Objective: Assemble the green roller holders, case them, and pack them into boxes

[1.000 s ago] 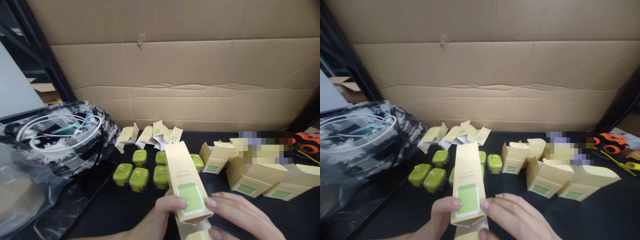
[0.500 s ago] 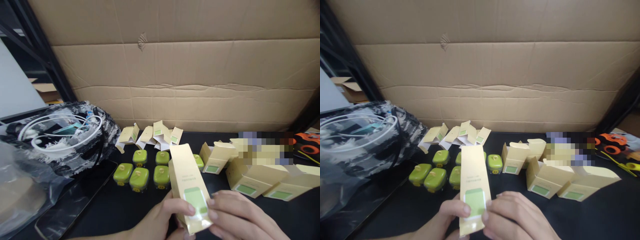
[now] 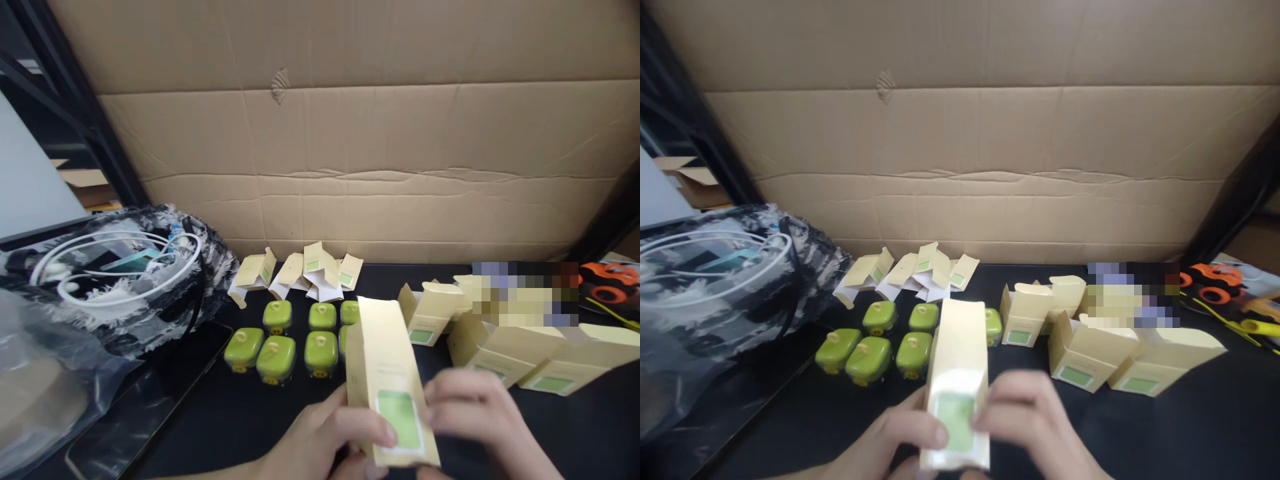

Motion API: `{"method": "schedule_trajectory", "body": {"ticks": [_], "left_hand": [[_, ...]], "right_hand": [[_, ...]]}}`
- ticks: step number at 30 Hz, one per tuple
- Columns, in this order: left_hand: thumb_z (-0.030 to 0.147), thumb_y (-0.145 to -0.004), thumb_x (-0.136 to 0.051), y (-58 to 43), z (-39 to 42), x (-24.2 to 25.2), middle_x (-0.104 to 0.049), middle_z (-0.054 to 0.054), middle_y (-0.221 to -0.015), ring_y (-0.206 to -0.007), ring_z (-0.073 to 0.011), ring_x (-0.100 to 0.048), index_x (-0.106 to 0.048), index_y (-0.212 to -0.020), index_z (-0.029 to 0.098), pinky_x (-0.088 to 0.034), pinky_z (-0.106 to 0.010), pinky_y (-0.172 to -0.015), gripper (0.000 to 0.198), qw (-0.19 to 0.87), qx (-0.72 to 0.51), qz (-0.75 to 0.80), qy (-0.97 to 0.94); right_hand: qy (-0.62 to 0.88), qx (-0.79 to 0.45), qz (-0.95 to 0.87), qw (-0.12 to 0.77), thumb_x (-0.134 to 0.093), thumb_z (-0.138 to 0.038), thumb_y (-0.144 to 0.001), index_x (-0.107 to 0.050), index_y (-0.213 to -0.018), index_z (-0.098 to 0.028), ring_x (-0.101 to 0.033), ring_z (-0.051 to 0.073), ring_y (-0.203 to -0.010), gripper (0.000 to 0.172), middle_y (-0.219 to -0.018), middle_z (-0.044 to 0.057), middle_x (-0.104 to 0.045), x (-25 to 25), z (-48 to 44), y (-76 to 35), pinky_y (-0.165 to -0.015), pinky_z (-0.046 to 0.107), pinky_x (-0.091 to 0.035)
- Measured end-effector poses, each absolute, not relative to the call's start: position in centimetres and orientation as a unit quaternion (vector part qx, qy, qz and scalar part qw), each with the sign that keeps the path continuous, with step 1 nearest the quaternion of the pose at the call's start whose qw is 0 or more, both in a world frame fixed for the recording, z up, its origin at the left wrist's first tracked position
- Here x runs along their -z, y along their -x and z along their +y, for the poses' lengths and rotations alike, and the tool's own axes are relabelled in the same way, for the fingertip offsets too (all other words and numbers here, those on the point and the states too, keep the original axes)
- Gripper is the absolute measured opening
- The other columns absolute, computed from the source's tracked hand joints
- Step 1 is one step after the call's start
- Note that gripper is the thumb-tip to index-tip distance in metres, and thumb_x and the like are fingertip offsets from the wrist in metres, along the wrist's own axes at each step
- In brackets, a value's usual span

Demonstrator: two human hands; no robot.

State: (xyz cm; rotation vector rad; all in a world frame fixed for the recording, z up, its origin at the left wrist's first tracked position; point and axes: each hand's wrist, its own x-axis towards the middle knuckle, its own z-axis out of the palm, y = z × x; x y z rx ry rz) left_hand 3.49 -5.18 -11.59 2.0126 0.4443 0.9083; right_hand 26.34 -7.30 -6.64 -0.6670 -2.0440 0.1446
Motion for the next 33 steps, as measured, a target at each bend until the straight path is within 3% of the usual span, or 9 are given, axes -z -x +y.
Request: {"method": "schedule_trajectory", "body": {"ticks": [5, 8, 10, 13, 15, 18, 24, 29, 33], "left_hand": [[0.042, -0.082, -0.065, -3.6, -5.2, 10.7, -0.066, -0.009, -0.125, -0.108, -0.0328, -0.065, -0.05, -0.133, 0.026, -0.055, -0.038, -0.085, 0.055, 0.527, -0.203, 0.242, -0.789], [0.042, -0.087, -0.06, -3.6, -5.3, 11.2, -0.065, -0.007, -0.127, -0.111, -0.0302, -0.064, -0.049, -0.133, 0.03, -0.054, -0.036, -0.087, 0.049, 0.525, -0.203, 0.254, -0.787], [0.04, -0.094, -0.05, -3.7, -5.3, 12.4, -0.069, -0.009, -0.117, -0.094, -0.0228, -0.07, -0.045, -0.135, 0.032, -0.056, -0.03, -0.076, 0.042, 0.487, -0.272, 0.236, -0.796], [0.043, -0.091, -0.055, -3.8, -5.1, 14.2, -0.061, -0.014, -0.12, -0.06, -0.0109, -0.063, -0.012, -0.147, 0.034, -0.052, -0.024, -0.057, 0.071, 0.445, -0.336, 0.199, -0.806], [0.042, -0.089, -0.058, -4.0, -5.0, 14.5, -0.06, -0.014, -0.116, -0.051, -0.0074, -0.053, 0.002, -0.147, 0.036, -0.049, -0.022, -0.053, 0.083, 0.408, -0.364, 0.158, -0.822], [0.034, -0.092, -0.054, -4.1, -4.9, 14.0, -0.061, -0.01, -0.106, -0.051, -0.0079, -0.048, 0.0, -0.145, 0.037, -0.047, -0.022, -0.053, 0.076, 0.357, -0.365, 0.137, -0.849], [0.042, -0.081, -0.068, -4.6, -4.1, 15.5, -0.063, -0.006, -0.101, -0.044, -0.0054, -0.045, -0.005, -0.142, 0.034, -0.043, -0.021, -0.05, 0.088, 0.323, -0.325, 0.166, -0.873], [0.047, -0.085, -0.063, -5.0, -3.5, 17.5, -0.063, -0.004, -0.098, -0.042, -0.0047, -0.045, -0.011, -0.143, 0.033, -0.039, -0.018, -0.046, 0.079, 0.344, -0.32, 0.177, -0.865], [0.05, -0.083, -0.064, -5.0, -3.4, 17.4, -0.063, -0.005, -0.097, -0.043, -0.0053, -0.044, -0.012, -0.142, 0.031, -0.038, -0.018, -0.045, 0.081, 0.344, -0.301, 0.19, -0.869]], "right_hand": [[0.362, -0.197, -0.789, 0.455, -0.054, -0.042, -0.091, -0.027, -0.142, -0.024, -0.064, 0.023, -0.112, 0.06, -0.131, 0.014, -0.059, 6.1, -6.4, -26.9, -0.082, 0.024, -0.057], [0.341, -0.213, -0.818, 0.412, -0.061, -0.035, -0.088, -0.041, -0.134, -0.033, -0.071, 0.022, -0.096, 0.051, -0.119, 0.005, -0.069, 4.7, -6.3, -27.3, -0.073, 0.023, -0.061], [0.341, -0.155, -0.822, 0.43, -0.065, -0.033, -0.084, -0.053, -0.125, -0.033, -0.074, 0.02, -0.084, 0.042, -0.108, 0.002, -0.074, 3.1, -6.1, -27.7, -0.065, 0.022, -0.062], [0.388, -0.075, -0.783, 0.48, -0.067, -0.037, -0.081, -0.063, -0.109, -0.029, -0.074, 0.021, -0.08, 0.029, -0.1, 0.001, -0.076, -0.5, -4.3, -28.4, -0.063, 0.025, -0.062], [0.424, -0.06, -0.762, 0.486, -0.07, -0.042, -0.077, -0.064, -0.106, -0.026, -0.071, 0.024, -0.092, 0.033, -0.102, 0.003, -0.074, -3.2, -1.6, -28.8, -0.078, 0.033, -0.061], [0.481, -0.066, -0.798, 0.357, -0.061, -0.041, -0.083, -0.064, -0.106, -0.021, -0.065, 0.025, -0.104, 0.03, -0.114, 0.006, -0.068, -5.8, 3.6, -29.3, -0.096, 0.038, -0.051], [0.57, -0.135, -0.797, 0.151, -0.062, -0.028, -0.09, -0.062, -0.103, -0.015, -0.067, 0.016, -0.081, 0.019, -0.097, 0.004, -0.068, -3.9, 10.1, -30.7, -0.072, 0.034, -0.056], [0.619, -0.135, -0.77, 0.074, -0.058, -0.031, -0.093, -0.057, -0.118, -0.017, -0.065, 0.017, -0.084, 0.028, -0.108, 0.006, -0.064, -2.3, 10.0, -32.7, -0.072, 0.035, -0.056], [0.614, -0.09, -0.779, 0.09, -0.063, -0.034, -0.089, -0.05, -0.129, -0.017, -0.06, 0.025, -0.106, 0.045, -0.128, 0.011, -0.055, -3.6, 9.2, -32.5, -0.088, 0.046, -0.051]]}}
